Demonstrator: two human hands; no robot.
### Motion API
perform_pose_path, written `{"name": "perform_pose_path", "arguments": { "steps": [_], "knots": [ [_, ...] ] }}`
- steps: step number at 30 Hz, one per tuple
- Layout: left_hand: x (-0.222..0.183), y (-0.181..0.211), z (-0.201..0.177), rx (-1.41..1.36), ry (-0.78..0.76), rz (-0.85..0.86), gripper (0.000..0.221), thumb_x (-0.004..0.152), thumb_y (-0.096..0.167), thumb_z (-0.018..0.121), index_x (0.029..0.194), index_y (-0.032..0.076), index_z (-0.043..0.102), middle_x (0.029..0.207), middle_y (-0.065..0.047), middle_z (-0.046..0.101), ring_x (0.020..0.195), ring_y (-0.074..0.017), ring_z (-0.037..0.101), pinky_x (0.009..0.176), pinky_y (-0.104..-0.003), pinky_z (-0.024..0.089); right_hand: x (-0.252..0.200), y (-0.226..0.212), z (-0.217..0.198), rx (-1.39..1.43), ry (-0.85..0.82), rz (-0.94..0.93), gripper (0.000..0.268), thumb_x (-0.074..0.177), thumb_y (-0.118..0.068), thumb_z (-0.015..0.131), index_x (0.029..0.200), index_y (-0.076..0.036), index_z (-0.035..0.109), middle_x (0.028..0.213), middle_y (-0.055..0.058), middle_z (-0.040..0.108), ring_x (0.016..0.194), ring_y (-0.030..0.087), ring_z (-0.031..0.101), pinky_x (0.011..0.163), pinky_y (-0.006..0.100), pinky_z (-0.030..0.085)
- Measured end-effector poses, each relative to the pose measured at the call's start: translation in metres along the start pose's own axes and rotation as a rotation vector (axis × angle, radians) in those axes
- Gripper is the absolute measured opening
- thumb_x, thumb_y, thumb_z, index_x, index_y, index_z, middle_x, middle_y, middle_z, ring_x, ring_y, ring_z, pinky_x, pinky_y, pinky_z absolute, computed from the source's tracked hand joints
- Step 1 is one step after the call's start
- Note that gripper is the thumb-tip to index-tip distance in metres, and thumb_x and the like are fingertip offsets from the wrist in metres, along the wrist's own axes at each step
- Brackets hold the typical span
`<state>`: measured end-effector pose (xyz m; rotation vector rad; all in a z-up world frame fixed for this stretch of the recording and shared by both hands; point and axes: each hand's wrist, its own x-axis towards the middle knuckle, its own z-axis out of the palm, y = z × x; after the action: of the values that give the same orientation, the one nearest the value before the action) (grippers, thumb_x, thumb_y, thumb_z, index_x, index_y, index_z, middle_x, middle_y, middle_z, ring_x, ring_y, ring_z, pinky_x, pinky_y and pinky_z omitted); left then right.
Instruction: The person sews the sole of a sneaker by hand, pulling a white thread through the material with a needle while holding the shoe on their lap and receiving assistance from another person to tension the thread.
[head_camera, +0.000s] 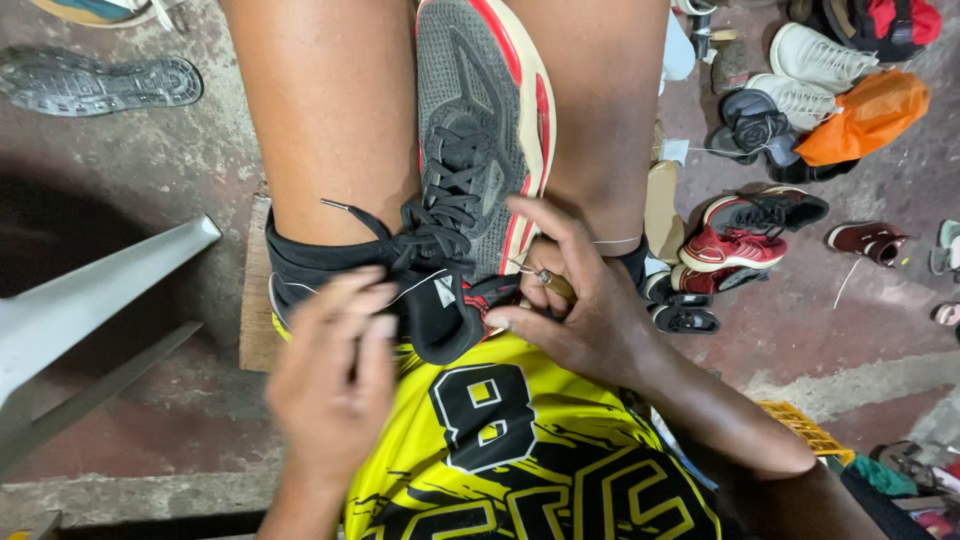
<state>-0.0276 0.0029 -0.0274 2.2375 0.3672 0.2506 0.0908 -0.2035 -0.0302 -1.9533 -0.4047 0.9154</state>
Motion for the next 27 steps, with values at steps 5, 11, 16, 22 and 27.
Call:
{"name": "perform_pose_path", "arguments": {
  "steps": [5, 11, 16, 22, 27],
  "knots": [
    [0.02, 0.01, 0.023, -0.038, -0.302, -0.178, 0.025, 0.085, 0.01, 0.076, 0.109, 0.003, 0.07, 0.081, -0.011, 0.063, 0.071, -0.0291, 0.066, 0.063, -0.04, 0.052, -0.013, -0.009, -0.032, -0.654, -0.045, -0.031, 0.105, 0.084, -0.04, 0.083, 0.163, -0.006, 0.024, 0.092, 0.003, 0.067, 0.061, 0.013, 0.057, 0.056, 0.028, 0.047],
    [0.01, -0.001, 0.031, -0.015, -0.239, -0.135, 0.029, 0.088, 0.011, 0.077, 0.074, 0.003, 0.053, 0.073, -0.011, 0.053, 0.067, -0.0309, 0.059, 0.061, -0.041, 0.046, -0.014, -0.002, -0.044, -0.555, -0.019, -0.172, 0.081, 0.085, -0.04, 0.078, 0.15, -0.006, 0.044, 0.115, 0.016, 0.066, 0.068, 0.024, 0.063, 0.055, 0.034, 0.052],
    [0.003, 0.0, 0.034, -0.158, -0.13, -0.179, 0.027, 0.093, 0.002, 0.07, 0.074, 0.0, 0.051, 0.079, -0.014, 0.056, 0.065, -0.0249, 0.053, 0.061, -0.035, 0.042, 0.0, 0.004, -0.021, -0.428, 0.029, 0.091, 0.058, 0.084, -0.034, 0.081, 0.132, -0.009, 0.06, 0.069, 0.009, 0.065, 0.057, 0.023, 0.062, 0.056, 0.038, 0.051],
    [0.006, 0.008, 0.038, -0.485, 0.012, -0.179, 0.03, 0.084, -0.008, 0.058, 0.072, 0.005, 0.034, 0.089, -0.011, 0.064, 0.07, -0.018, 0.057, 0.064, -0.029, 0.046, -0.001, 0.008, -0.043, -0.234, -0.028, -0.08, 0.016, 0.089, -0.017, 0.074, 0.084, -0.004, 0.067, 0.081, 0.008, 0.069, 0.068, 0.017, 0.065, 0.061, 0.031, 0.05],
    [0.013, 0.014, 0.031, -0.282, -0.169, -0.313, 0.015, 0.081, -0.007, 0.063, 0.094, 0.0, 0.06, 0.078, -0.009, 0.054, 0.058, -0.0195, 0.051, 0.053, -0.03, 0.04, 0.005, 0.0, -0.038, 0.32, 0.081, -0.302, 0.013, 0.102, -0.006, 0.06, 0.09, -0.005, 0.054, 0.106, 0.012, 0.063, 0.102, 0.017, 0.058, 0.094, 0.032, 0.047]
  ]
}}
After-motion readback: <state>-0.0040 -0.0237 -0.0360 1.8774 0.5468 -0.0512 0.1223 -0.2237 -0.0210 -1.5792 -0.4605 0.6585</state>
